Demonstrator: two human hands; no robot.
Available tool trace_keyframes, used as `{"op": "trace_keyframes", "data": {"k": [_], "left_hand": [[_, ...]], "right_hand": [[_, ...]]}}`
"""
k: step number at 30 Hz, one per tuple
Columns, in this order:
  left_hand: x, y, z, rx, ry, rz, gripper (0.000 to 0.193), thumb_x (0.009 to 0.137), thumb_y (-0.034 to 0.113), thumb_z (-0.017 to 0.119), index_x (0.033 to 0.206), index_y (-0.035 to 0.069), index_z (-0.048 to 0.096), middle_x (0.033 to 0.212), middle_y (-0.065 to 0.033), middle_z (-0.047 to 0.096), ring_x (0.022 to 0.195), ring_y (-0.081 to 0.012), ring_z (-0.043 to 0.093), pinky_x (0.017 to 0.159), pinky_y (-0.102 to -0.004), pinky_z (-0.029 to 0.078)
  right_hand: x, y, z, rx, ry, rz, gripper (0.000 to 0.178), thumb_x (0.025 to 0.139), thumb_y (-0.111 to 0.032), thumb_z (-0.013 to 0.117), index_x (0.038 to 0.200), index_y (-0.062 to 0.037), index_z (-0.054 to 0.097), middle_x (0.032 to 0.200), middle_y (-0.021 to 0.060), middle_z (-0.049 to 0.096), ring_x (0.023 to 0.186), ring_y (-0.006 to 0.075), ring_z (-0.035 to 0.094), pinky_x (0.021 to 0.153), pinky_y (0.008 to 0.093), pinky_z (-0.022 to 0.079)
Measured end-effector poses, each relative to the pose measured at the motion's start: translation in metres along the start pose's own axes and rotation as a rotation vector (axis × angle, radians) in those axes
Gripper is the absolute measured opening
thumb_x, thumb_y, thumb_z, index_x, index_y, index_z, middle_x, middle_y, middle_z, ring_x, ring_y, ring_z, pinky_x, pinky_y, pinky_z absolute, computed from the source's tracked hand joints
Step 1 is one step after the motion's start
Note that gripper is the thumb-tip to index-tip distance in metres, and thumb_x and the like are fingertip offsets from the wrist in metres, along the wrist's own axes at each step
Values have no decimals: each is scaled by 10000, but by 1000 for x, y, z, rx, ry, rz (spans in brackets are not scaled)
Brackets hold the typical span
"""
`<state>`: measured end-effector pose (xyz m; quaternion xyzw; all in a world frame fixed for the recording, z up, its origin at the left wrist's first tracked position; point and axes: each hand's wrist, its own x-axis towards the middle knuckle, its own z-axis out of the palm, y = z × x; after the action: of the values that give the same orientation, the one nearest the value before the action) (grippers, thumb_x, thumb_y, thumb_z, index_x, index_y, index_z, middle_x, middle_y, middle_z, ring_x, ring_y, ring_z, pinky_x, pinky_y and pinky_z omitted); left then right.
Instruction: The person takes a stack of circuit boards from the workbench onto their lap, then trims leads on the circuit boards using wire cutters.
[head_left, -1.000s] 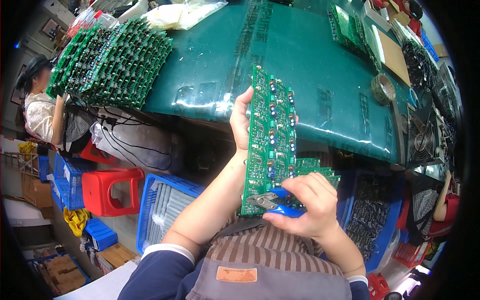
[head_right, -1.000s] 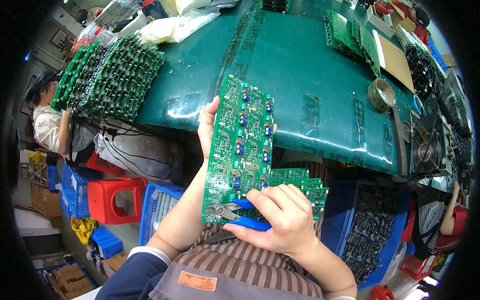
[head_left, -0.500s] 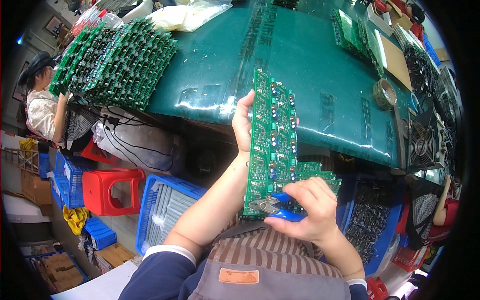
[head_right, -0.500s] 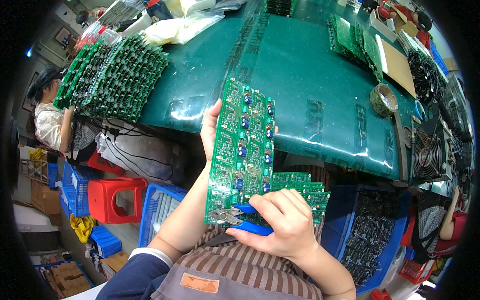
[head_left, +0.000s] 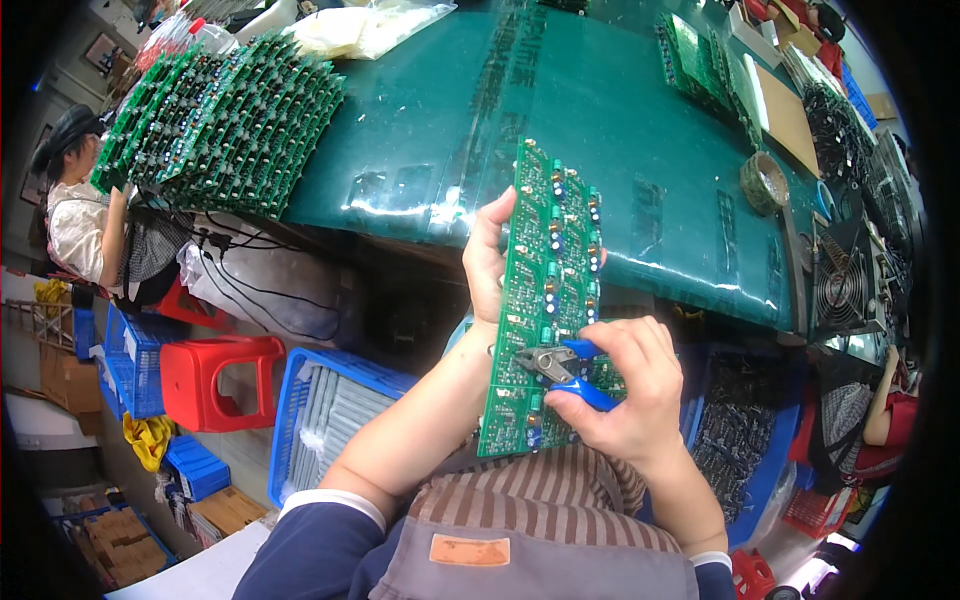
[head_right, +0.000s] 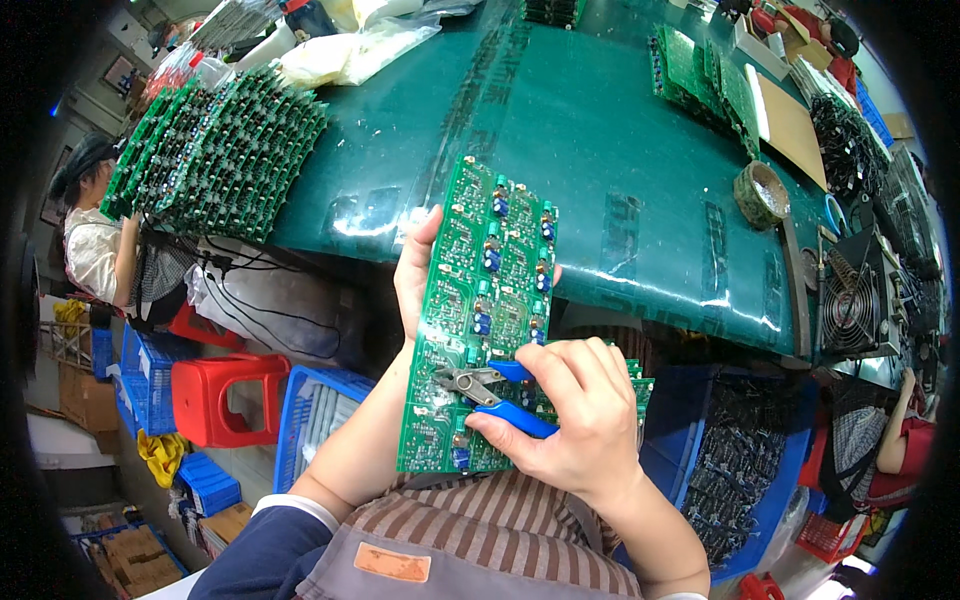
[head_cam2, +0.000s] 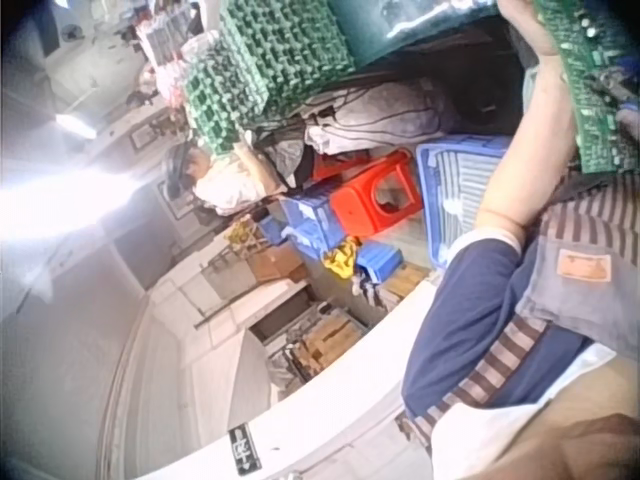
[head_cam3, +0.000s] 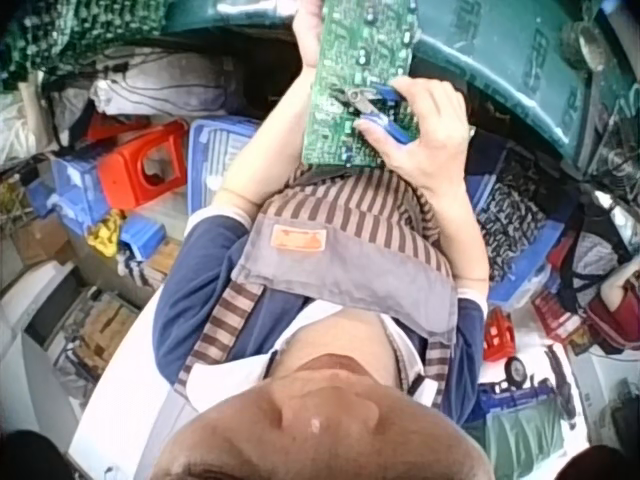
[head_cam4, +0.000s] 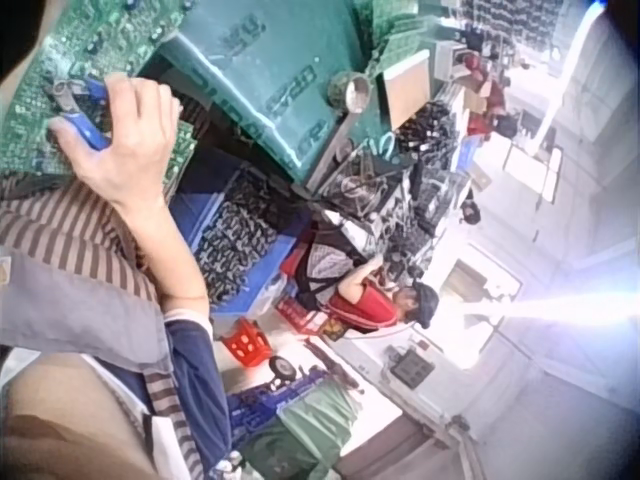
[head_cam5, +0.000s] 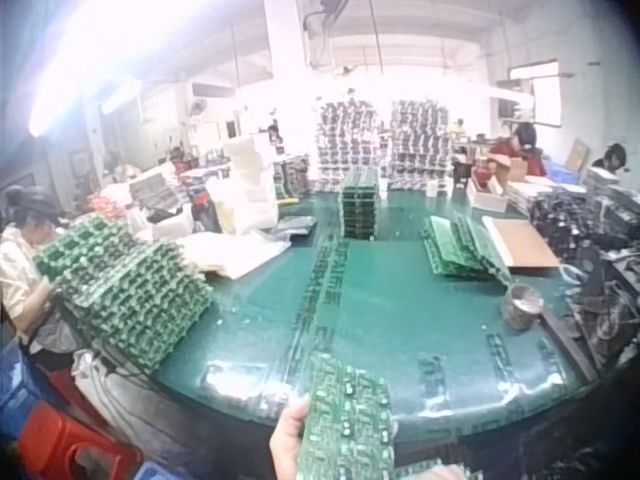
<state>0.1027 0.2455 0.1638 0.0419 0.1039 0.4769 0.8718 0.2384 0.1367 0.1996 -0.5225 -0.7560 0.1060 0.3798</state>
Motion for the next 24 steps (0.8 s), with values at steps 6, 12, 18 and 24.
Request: {"op": "trace_keyframes", "data": {"k": [6,12,18,24], "left_hand": [[-1,-3,-3,7,-122,-74,469,969,458,497,1196,78,653,1143,-165,694,992,-329,692,896,-527,563],[0,-3,12,47,100,33,462,960,449,487,1109,50,666,949,-125,720,773,-246,711,686,-384,600],[2,2,-9,-5,-119,-39,459,975,440,483,1203,80,655,1164,-159,695,1012,-326,688,932,-552,538],[1,3,-7,7,-109,-26,468,981,446,473,1210,78,651,1170,-164,691,1022,-329,686,927,-553,540]], "right_hand": [[2,2,1,13,2,-5,544,637,-382,891,988,-28,673,852,92,630,751,272,580,699,375,440],[4,3,3,35,9,-24,535,646,-390,897,982,-35,679,843,86,654,735,262,613,679,370,463],[-3,5,5,67,-12,10,525,649,-386,896,977,-38,679,843,81,654,731,260,610,674,367,461],[7,4,6,33,26,-67,542,638,-396,893,976,-33,675,846,80,626,731,259,559,672,365,423]]}}
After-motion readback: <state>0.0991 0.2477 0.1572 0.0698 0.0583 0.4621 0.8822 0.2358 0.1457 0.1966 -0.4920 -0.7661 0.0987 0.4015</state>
